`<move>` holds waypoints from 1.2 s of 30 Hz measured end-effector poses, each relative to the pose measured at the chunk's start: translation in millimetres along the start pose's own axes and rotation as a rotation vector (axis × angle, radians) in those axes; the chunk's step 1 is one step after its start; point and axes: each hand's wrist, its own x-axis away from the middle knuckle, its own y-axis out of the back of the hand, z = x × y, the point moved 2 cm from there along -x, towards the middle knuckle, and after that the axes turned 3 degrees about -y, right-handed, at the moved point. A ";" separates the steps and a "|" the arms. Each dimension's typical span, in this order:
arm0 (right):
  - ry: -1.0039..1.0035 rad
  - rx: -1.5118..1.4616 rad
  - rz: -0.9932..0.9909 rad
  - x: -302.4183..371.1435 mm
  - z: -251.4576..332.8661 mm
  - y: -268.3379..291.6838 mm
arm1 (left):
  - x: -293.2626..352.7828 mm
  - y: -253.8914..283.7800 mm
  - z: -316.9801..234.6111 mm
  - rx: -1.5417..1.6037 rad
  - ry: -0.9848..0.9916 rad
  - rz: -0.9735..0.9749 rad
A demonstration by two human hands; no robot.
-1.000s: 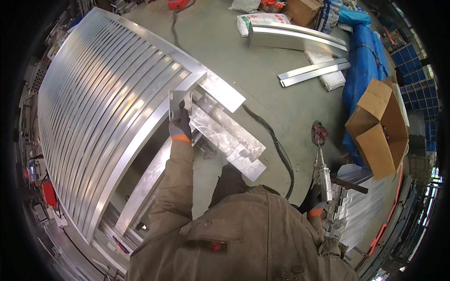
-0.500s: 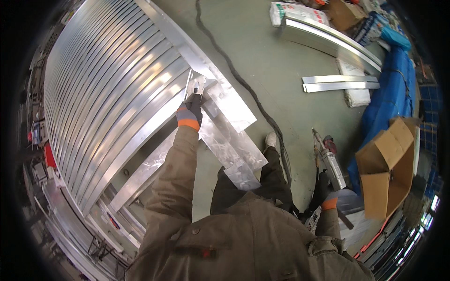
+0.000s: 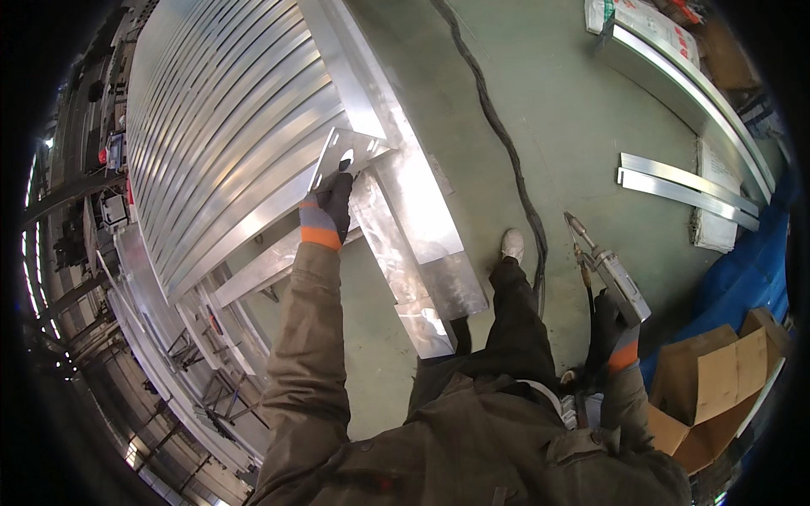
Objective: The person welds a metal frame using a handheld welding torch. They position the torch along the seams of a large corrugated metal panel, creating bright sparks as they move steadily along the joint. The person repositions the panel and continues welding along different edges.
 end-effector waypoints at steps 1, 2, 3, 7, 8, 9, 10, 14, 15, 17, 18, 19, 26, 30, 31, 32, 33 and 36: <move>-0.022 0.064 -0.001 -6.9 5.1 4.5 | 0.5 -0.1 -2.0 -0.012 -0.054 0.000; 0.005 0.132 0.012 -14.8 11.3 8.2 | 1.7 0.0 -3.4 -0.027 -0.064 0.002; 0.041 0.210 0.010 -23.4 18.9 11.8 | 2.8 -0.4 -4.9 -0.039 -0.074 0.004; 0.115 0.200 0.076 -48.5 59.3 19.2 | 8.6 -2.6 -6.3 -0.026 0.015 0.019; 0.094 0.197 0.092 -51.8 71.8 20.5 | 8.7 -3.0 -5.6 -0.030 0.013 0.010; 0.060 0.178 0.111 -53.3 85.4 22.4 | 8.5 -3.8 -4.3 -0.008 -0.007 0.011; -0.032 0.222 0.140 -50.8 99.6 26.1 | 7.1 -4.2 -1.7 -0.021 0.002 0.010; -0.007 0.121 0.162 -43.1 154.0 26.5 | -1.2 -5.6 9.0 -0.019 -0.031 0.023; 0.074 0.135 0.151 -42.1 165.0 24.1 | -2.7 -4.0 10.5 -0.051 -0.021 0.011; 0.084 0.046 0.164 -44.1 179.5 17.7 | -2.8 -3.0 9.9 0.004 0.013 0.038; 0.022 -0.055 0.191 -51.2 183.0 12.8 | -4.2 -3.1 8.1 0.022 0.041 0.047; -0.042 -0.154 0.218 -59.5 185.8 7.8 | -3.8 -2.7 5.5 -0.023 0.056 0.035; 0.046 0.044 0.519 -145.3 224.7 -27.4 | 18.8 -8.0 -13.7 -0.106 0.021 -0.018; 0.034 0.018 0.613 -189.0 252.9 -47.4 | 22.6 -6.3 -24.8 -0.029 0.194 -0.059; 0.025 0.018 0.635 -197.3 258.4 -51.5 | 23.2 -6.8 -27.7 -0.042 0.231 -0.056; 0.020 -0.003 0.657 -203.8 262.5 -57.5 | 26.1 -5.4 -30.5 -0.057 0.270 -0.054; 0.027 0.007 0.681 -210.2 265.8 -63.0 | 28.0 -4.8 -32.8 -0.038 0.322 -0.063; 0.048 -0.001 0.727 -226.3 271.0 -79.6 | 29.9 -8.2 -41.5 -0.183 0.125 -0.046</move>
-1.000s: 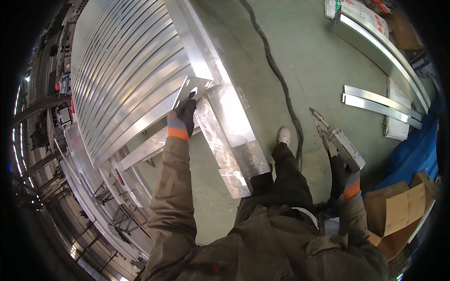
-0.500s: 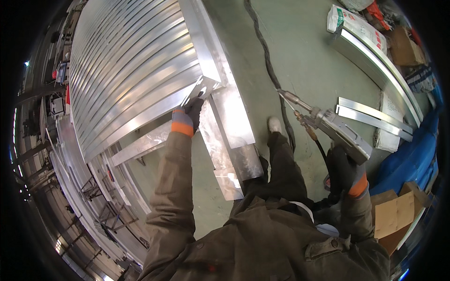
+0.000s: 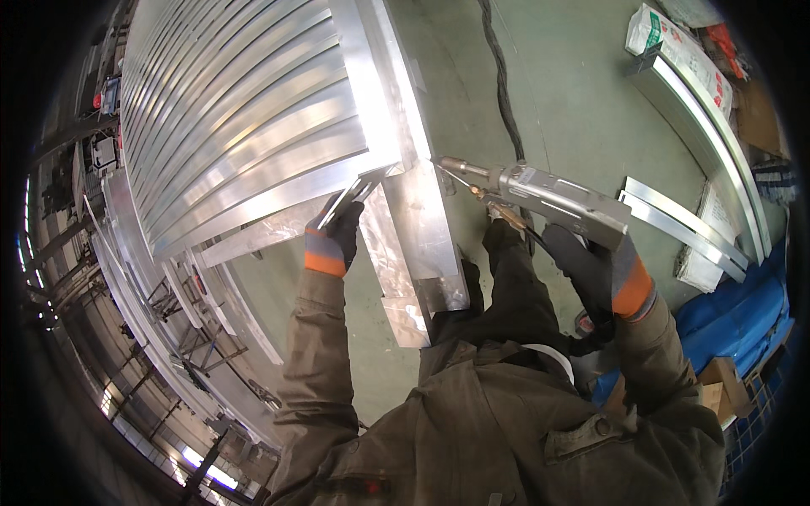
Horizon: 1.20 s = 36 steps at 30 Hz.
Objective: The person welds a metal frame using a handheld welding torch. They position the torch along the seams of a large corrugated metal panel, creating bright sparks as they move steadily along the joint. The person repositions the panel and continues welding along different edges.
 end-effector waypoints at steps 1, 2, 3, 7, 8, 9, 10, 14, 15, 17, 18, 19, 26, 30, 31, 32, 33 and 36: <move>-0.015 0.012 0.013 -6.2 -0.3 -1.9 | 0.5 -0.8 0.0 0.034 0.017 -0.008; -0.029 0.008 0.033 -12.4 -1.1 -3.0 | 0.7 -1.6 0.3 0.070 0.036 -0.017; -0.044 0.004 0.052 -17.5 -2.0 -4.9 | 1.1 -1.6 1.9 0.119 0.090 -0.040; 0.011 -0.035 0.059 -34.4 -6.0 -15.3 | 3.6 -1.3 4.8 0.117 0.032 -0.030; 0.025 -0.032 0.055 -37.4 -6.6 -15.9 | 4.2 -0.5 6.5 0.117 0.062 -0.014; 0.039 -0.029 0.050 -40.3 -7.5 -17.9 | 4.8 0.1 8.3 0.137 0.095 -0.003; 0.030 -0.025 0.063 -43.7 -8.5 -17.7 | 3.0 -0.1 8.2 0.059 0.012 -0.004; 0.025 0.007 0.077 -55.1 -12.2 -18.2 | 0.5 -2.0 7.8 -0.020 -0.172 -0.025; 0.023 0.012 0.083 -57.7 -13.6 -18.7 | 1.0 -2.5 7.8 0.006 -0.166 -0.028; 0.030 0.004 0.108 -62.9 -16.4 -20.1 | 3.0 -2.7 7.0 0.047 -0.138 -0.023; 0.042 -0.005 0.117 -65.2 -17.7 -20.9 | 4.0 -2.7 6.9 0.080 -0.090 -0.025; 0.074 -0.023 0.118 -67.5 -19.3 -22.6 | 4.8 -2.8 5.2 0.060 -0.130 -0.022; 0.111 -0.055 0.116 -75.3 -31.1 -28.0 | 6.1 -1.3 7.9 0.061 -0.088 -0.021; 0.114 -0.058 0.132 -78.1 -34.0 -31.1 | 6.0 1.4 11.0 -0.107 -0.168 -0.008; 0.089 -0.066 0.138 -78.1 -34.8 -31.2 | 6.1 2.1 11.6 -0.130 -0.176 0.000; 0.064 -0.073 0.145 -77.9 -35.5 -31.3 | 6.7 2.7 12.1 -0.114 -0.165 0.013; 0.058 -0.085 0.144 -77.8 -35.8 -31.5 | 6.7 3.4 13.7 -0.080 -0.097 0.020; 0.045 -0.092 0.144 -77.5 -37.0 -32.0 | 6.3 4.6 14.0 -0.043 -0.147 0.034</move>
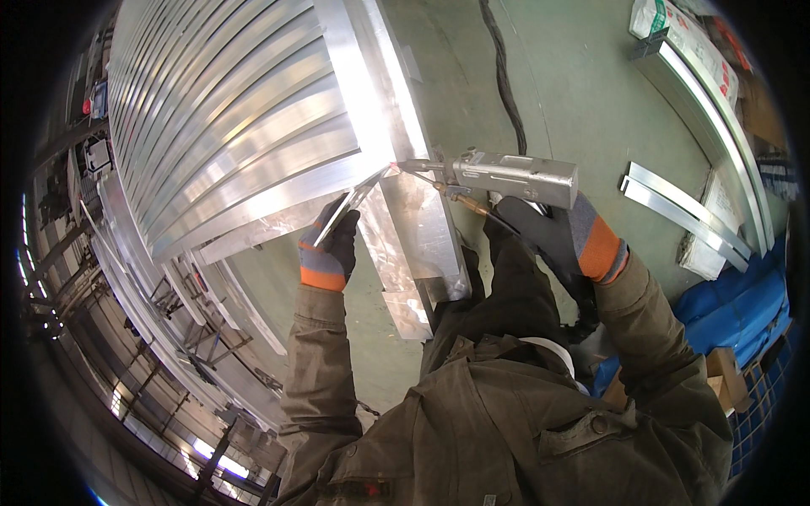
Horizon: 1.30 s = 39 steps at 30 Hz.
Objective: The person welds a metal frame using a handheld welding torch. They position the torch along the seams of a large corrugated metal panel, creating bright sparks as they move steadily along the joint. The person repositions the panel and continues welding along different edges.
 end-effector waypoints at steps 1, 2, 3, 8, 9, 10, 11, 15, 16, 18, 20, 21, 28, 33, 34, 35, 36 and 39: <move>-0.003 0.014 0.002 -0.3 -0.5 -0.5 | -0.3 0.1 -0.1 -0.004 -0.050 0.002; -0.006 0.031 -0.001 -0.5 -1.2 -1.1 | -0.7 0.1 1.2 0.005 -0.052 -0.003; 0.008 0.028 -0.008 -0.6 -1.4 -1.6 | -0.8 0.1 2.5 0.014 -0.055 -0.009; 0.103 0.096 -0.035 -2.4 -1.4 -5.2 | -0.5 -2.4 10.3 -0.037 -0.024 -0.040; 0.088 0.082 -0.031 -2.5 -1.6 -5.7 | -0.6 -2.7 10.8 -0.018 -0.026 -0.044; 0.056 0.073 -0.026 -2.4 -2.0 -6.0 | -0.9 -3.0 10.5 0.000 -0.028 -0.048; 0.023 0.063 -0.020 -2.1 -2.3 -6.4 | -1.0 -3.1 9.8 -0.004 -0.022 -0.047; 0.035 0.061 -0.033 -1.1 -1.6 -8.4 | -1.4 -2.4 3.0 -0.034 0.039 -0.027; 0.036 0.061 -0.034 -0.8 -1.8 -9.0 | -1.2 -2.1 1.2 -0.028 0.062 -0.021; 0.036 0.048 -0.036 -1.0 -2.8 -9.8 | -0.1 -1.9 -1.2 0.029 0.121 -0.010; 0.037 0.021 -0.032 -1.8 -4.2 -10.4 | -0.6 -1.9 -3.1 0.025 0.095 -0.010; 0.049 0.024 -0.034 -2.4 -4.7 -10.4 | -0.9 -2.1 -3.3 0.024 0.083 -0.011; 0.076 -0.013 -0.034 -2.2 -5.3 -9.9 | 0.1 -3.5 -1.0 0.063 0.099 -0.016; 0.040 -0.019 -0.032 -1.4 -4.1 -9.8 | 0.6 -2.6 0.5 0.265 0.226 -0.015; 0.041 -0.011 -0.036 -1.8 -3.6 -9.9 | 0.4 -2.5 -0.5 0.229 0.177 -0.001; 0.050 -0.008 -0.043 -2.0 -3.1 -10.0 | 0.4 -2.5 -1.3 0.175 0.137 0.003; 0.040 -0.014 -0.043 -2.4 -2.8 -10.1 | 0.5 -2.5 -2.3 0.118 0.094 0.006; 0.031 -0.036 -0.047 -2.9 -1.3 -10.1 | -0.5 -2.3 -5.6 0.025 0.024 -0.011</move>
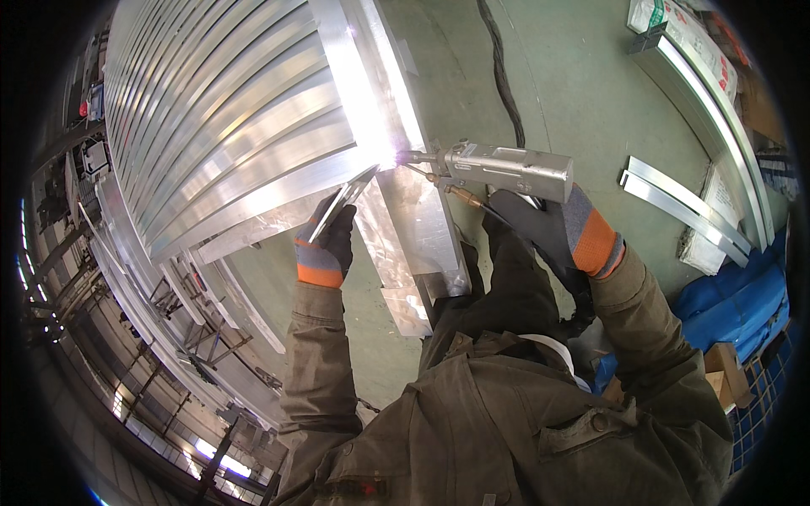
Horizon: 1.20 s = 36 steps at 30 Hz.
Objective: The person welds a metal frame using a handheld welding torch. They position the torch along the seams of a large corrugated metal panel, creating bright sparks as they move steadily along the joint. The person repositions the panel and continues welding along different edges.
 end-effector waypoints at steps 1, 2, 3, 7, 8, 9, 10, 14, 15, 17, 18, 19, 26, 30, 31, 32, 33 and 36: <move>-0.003 0.000 0.002 0.0 0.7 0.6 | -0.4 -0.1 -1.4 -0.022 0.001 -0.003; -0.006 0.001 0.003 -0.3 1.1 0.3 | 0.2 0.8 -2.7 -0.041 0.045 -0.001; -0.051 0.076 0.028 -0.2 0.9 1.0 | -0.2 1.1 -4.2 -0.088 0.069 0.003; 0.048 0.052 0.001 -0.7 3.8 0.2 | -0.8 -0.1 -9.7 -0.203 0.093 -0.017; 0.076 0.074 0.003 -1.1 4.4 -0.3 | -1.0 -0.5 -10.0 -0.207 0.093 -0.025; 0.103 0.089 -0.001 -1.4 4.8 -0.6 | -1.0 -1.0 -9.7 -0.211 0.093 -0.032; 0.102 0.083 0.001 -1.8 4.8 -0.9 | -0.7 -0.9 -8.0 -0.160 0.139 -0.038; 0.156 0.089 0.014 -3.0 6.0 0.4 | -0.6 -0.9 -3.8 -0.133 0.072 -0.040; 0.187 0.106 0.023 -3.0 6.8 0.9 | -0.5 -1.0 -2.7 -0.120 0.068 -0.042; 0.173 0.113 0.024 -2.8 6.6 1.4 | -0.4 -1.7 -1.6 -0.108 0.056 -0.045; 0.166 0.116 0.024 -2.5 6.6 1.4 | -0.3 -2.0 -1.6 -0.110 0.049 -0.047; 0.143 0.095 0.015 -2.1 5.9 1.0 | -0.2 -2.3 -1.2 -0.095 0.061 -0.044; 0.038 0.057 -0.006 0.8 2.0 -0.1 | -0.7 -1.6 -5.1 -0.171 0.023 -0.028; -0.007 0.056 0.029 0.6 1.7 0.8 | -1.0 -3.0 -12.4 -0.211 0.006 -0.034; -0.003 0.049 0.023 0.3 2.0 0.2 | -0.6 -3.1 -14.2 -0.159 0.035 -0.038; 0.002 0.043 0.017 0.3 2.7 0.3 | 0.1 -3.5 -15.8 -0.120 0.079 -0.039; 0.005 0.037 0.019 0.2 3.2 0.3 | 0.3 -3.9 -16.9 -0.085 0.114 -0.039; -0.067 0.065 0.029 2.2 4.2 1.2 | -0.2 -4.1 -20.0 -0.219 0.044 -0.040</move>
